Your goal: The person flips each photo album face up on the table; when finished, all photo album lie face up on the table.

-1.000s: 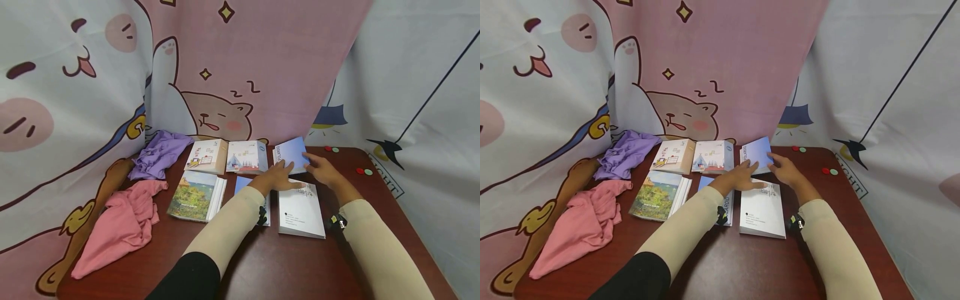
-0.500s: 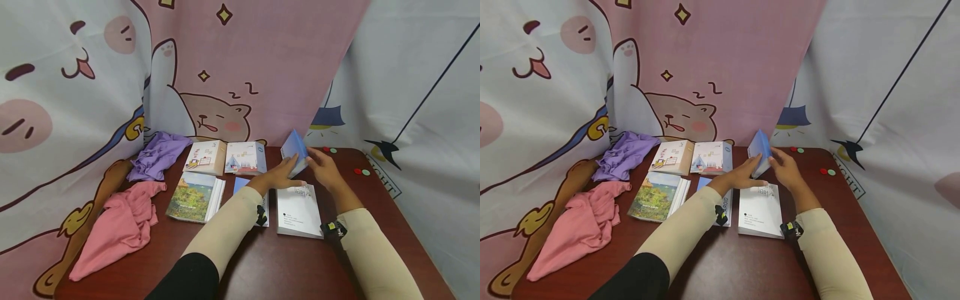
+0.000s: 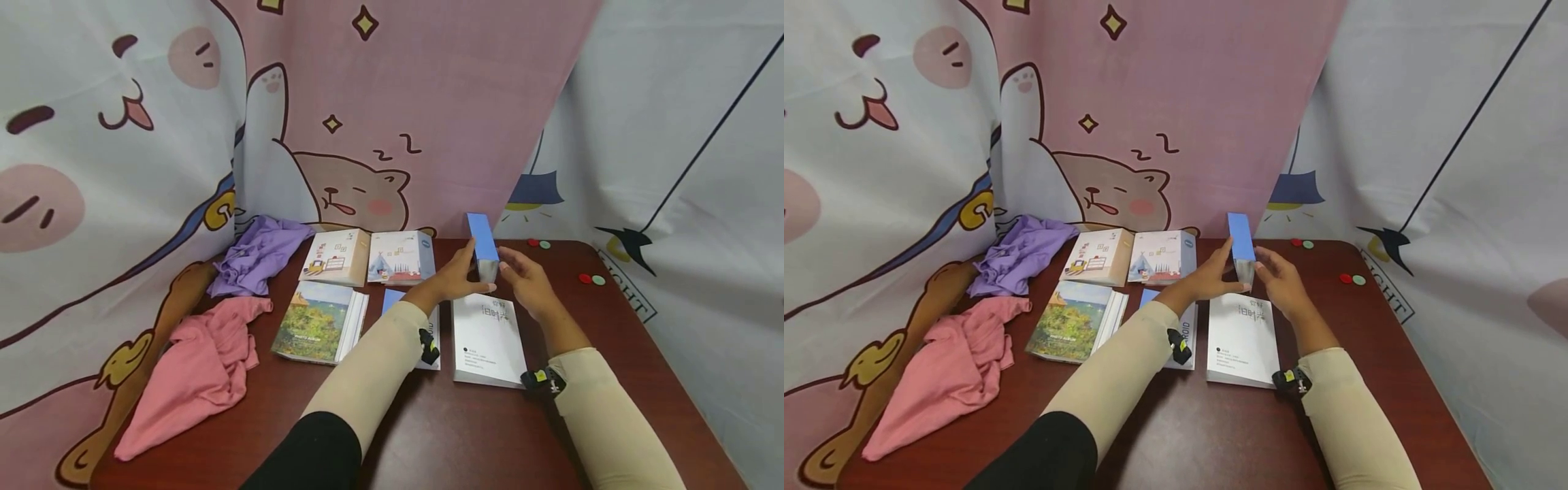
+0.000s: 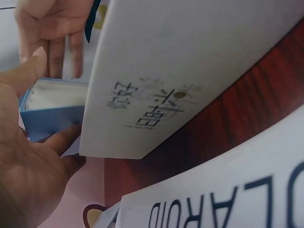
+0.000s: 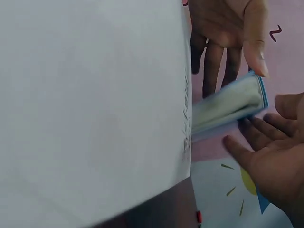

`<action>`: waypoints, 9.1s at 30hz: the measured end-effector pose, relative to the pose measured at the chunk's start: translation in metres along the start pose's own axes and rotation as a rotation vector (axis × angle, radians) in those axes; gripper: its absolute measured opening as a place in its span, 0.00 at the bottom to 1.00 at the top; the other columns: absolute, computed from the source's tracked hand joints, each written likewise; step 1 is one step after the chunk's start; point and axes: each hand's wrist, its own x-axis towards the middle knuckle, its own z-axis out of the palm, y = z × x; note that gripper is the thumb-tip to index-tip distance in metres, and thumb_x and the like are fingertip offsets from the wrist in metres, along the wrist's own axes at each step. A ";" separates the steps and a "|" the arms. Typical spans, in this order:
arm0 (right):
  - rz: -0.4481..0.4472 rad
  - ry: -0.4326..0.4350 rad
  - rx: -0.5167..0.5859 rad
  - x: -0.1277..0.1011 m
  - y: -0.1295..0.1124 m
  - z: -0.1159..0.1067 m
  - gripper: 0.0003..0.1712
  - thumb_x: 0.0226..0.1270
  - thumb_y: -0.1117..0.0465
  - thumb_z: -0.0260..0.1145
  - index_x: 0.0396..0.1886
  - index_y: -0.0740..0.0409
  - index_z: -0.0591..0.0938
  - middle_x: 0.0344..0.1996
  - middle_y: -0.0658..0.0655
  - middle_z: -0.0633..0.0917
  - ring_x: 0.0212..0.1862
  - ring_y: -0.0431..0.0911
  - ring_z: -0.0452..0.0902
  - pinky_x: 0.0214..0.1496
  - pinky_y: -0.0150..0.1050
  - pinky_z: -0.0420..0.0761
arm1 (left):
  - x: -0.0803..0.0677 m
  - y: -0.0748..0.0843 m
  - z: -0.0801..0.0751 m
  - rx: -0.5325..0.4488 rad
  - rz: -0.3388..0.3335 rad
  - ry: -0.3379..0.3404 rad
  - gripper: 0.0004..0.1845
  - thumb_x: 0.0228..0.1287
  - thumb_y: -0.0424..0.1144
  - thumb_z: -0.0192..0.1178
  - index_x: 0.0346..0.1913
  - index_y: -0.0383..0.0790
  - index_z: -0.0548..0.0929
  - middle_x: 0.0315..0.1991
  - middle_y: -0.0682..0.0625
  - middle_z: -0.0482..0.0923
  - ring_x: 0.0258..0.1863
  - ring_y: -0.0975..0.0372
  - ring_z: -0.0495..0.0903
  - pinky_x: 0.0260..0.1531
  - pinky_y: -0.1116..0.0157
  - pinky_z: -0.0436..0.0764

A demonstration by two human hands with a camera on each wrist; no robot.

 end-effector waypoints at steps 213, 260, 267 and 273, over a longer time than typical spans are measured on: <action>0.049 -0.462 -0.475 0.061 -0.054 0.105 0.36 0.86 0.54 0.60 0.84 0.65 0.67 0.80 0.73 0.71 0.81 0.68 0.67 0.81 0.66 0.70 | -0.063 -0.084 -0.107 0.033 -0.224 0.255 0.44 0.81 0.40 0.62 0.91 0.45 0.50 0.90 0.41 0.53 0.90 0.46 0.52 0.89 0.46 0.53; 0.059 -0.467 -0.571 0.060 -0.066 0.097 0.39 0.85 0.49 0.59 0.87 0.59 0.63 0.83 0.71 0.67 0.85 0.69 0.61 0.86 0.67 0.62 | -0.067 -0.073 -0.104 0.597 -0.389 0.037 0.40 0.86 0.62 0.48 0.91 0.60 0.48 0.92 0.37 0.33 0.91 0.39 0.36 0.87 0.35 0.44; -0.003 -0.436 -0.585 0.064 -0.068 0.106 0.40 0.82 0.52 0.61 0.86 0.63 0.65 0.81 0.71 0.70 0.83 0.68 0.65 0.85 0.65 0.64 | -0.077 -0.073 -0.125 0.591 -0.456 0.058 0.42 0.84 0.67 0.48 0.91 0.63 0.47 0.92 0.39 0.32 0.91 0.38 0.32 0.86 0.30 0.36; -0.026 -0.472 -0.648 0.066 -0.076 0.120 0.40 0.83 0.51 0.61 0.86 0.63 0.65 0.82 0.70 0.69 0.84 0.68 0.63 0.87 0.64 0.62 | -0.092 -0.080 -0.140 0.628 -0.494 0.080 0.43 0.84 0.67 0.47 0.91 0.59 0.47 0.92 0.38 0.31 0.90 0.35 0.33 0.85 0.28 0.41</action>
